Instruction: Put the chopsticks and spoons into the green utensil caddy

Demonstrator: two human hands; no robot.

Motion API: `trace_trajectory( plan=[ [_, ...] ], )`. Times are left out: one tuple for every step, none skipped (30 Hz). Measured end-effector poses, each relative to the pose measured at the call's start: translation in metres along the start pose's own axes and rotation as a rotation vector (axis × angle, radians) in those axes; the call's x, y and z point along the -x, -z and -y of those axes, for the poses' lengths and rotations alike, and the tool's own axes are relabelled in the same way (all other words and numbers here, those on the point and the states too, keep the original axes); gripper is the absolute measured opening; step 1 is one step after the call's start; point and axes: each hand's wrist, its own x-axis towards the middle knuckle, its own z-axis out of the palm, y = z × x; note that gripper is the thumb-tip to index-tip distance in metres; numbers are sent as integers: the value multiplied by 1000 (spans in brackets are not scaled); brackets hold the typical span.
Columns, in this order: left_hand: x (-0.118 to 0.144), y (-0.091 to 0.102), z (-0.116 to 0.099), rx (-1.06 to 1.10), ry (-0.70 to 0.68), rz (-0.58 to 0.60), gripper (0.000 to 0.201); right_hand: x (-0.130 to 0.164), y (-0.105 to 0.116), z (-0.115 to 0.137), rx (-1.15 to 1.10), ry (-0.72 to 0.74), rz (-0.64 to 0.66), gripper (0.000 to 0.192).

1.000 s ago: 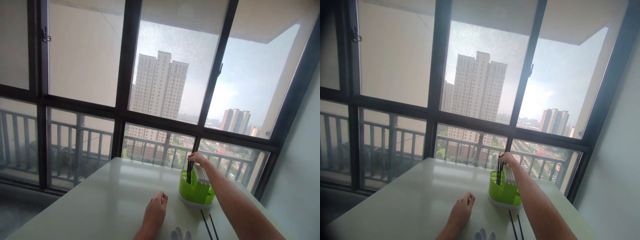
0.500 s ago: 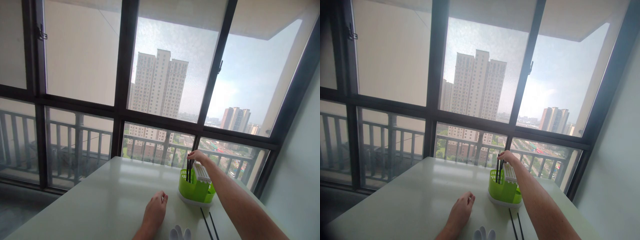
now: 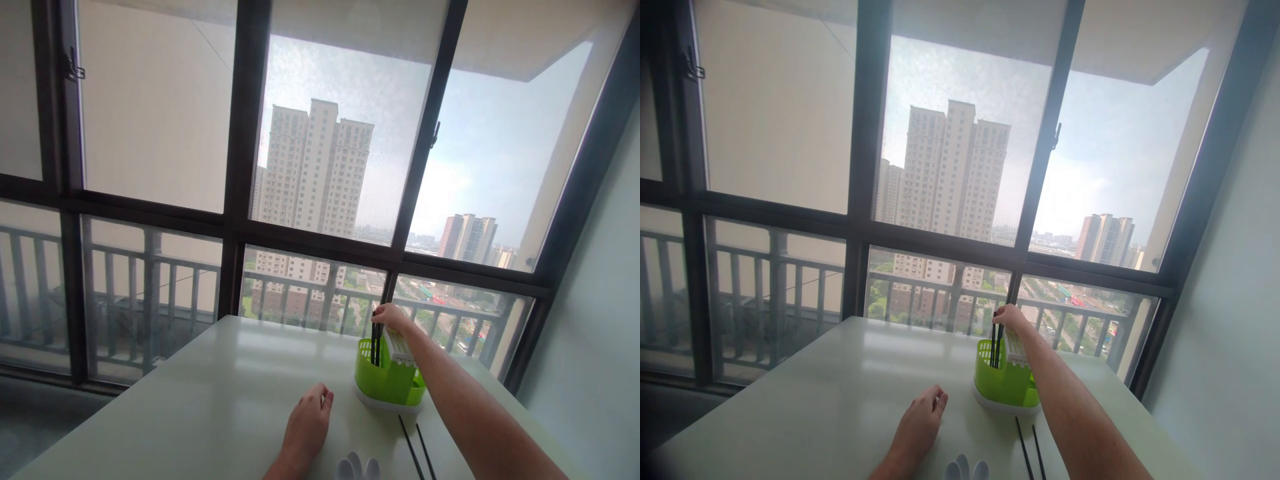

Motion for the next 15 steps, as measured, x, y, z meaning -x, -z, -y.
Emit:
trace_trajectory(
  plan=[
    [0, 0, 0, 1, -2, 2, 33, 0, 0, 0, 30, -18, 7, 18],
    [0, 0, 1, 2, -2, 4, 33, 0, -1, 0, 58, -31, 14, 16],
    [-1, 0, 1, 0, -1, 7, 33, 0, -1, 0, 83, -36, 19, 14],
    [-1, 0, 1, -3, 2, 9, 33, 0, -1, 0, 104, -33, 23, 13],
    [-1, 0, 1, -6, 3, 11, 33, -1, -1, 0, 124, -27, 26, 12],
    [-1, 0, 1, -9, 5, 13, 33, -1, -1, 1, 144, -21, 31, 13],
    [-2, 1, 1, -12, 6, 14, 33, -1, -1, 1, 164, -16, 35, 15],
    [-2, 1, 1, -13, 5, 16, 33, 0, -1, 2, 184, -11, 39, 17],
    [-2, 1, 0, -13, 6, 18, 33, 1, -1, 4, 203, -5, 40, 19],
    [-2, 1, 0, -12, 4, 21, 33, 2, 0, 6, 221, 6, 38, 20],
    [-2, 1, 0, -12, 2, 24, 34, 4, 0, 9, 238, 22, 29, 21],
    [-3, 1, 0, -10, -1, 25, 34, 7, 0, 13, 254, 45, 12, 22],
    [-3, 1, 0, -7, -5, 25, 34, 11, 0, 17, 270, 73, -14, 23],
    [-4, 1, 1, -1, -10, 21, 35, 17, 0, 23, 285, 105, -45, 24],
    [-5, 2, 2, 8, -15, 15, 35, 23, 0, 29, 301, 138, -80, 24]
  ],
)
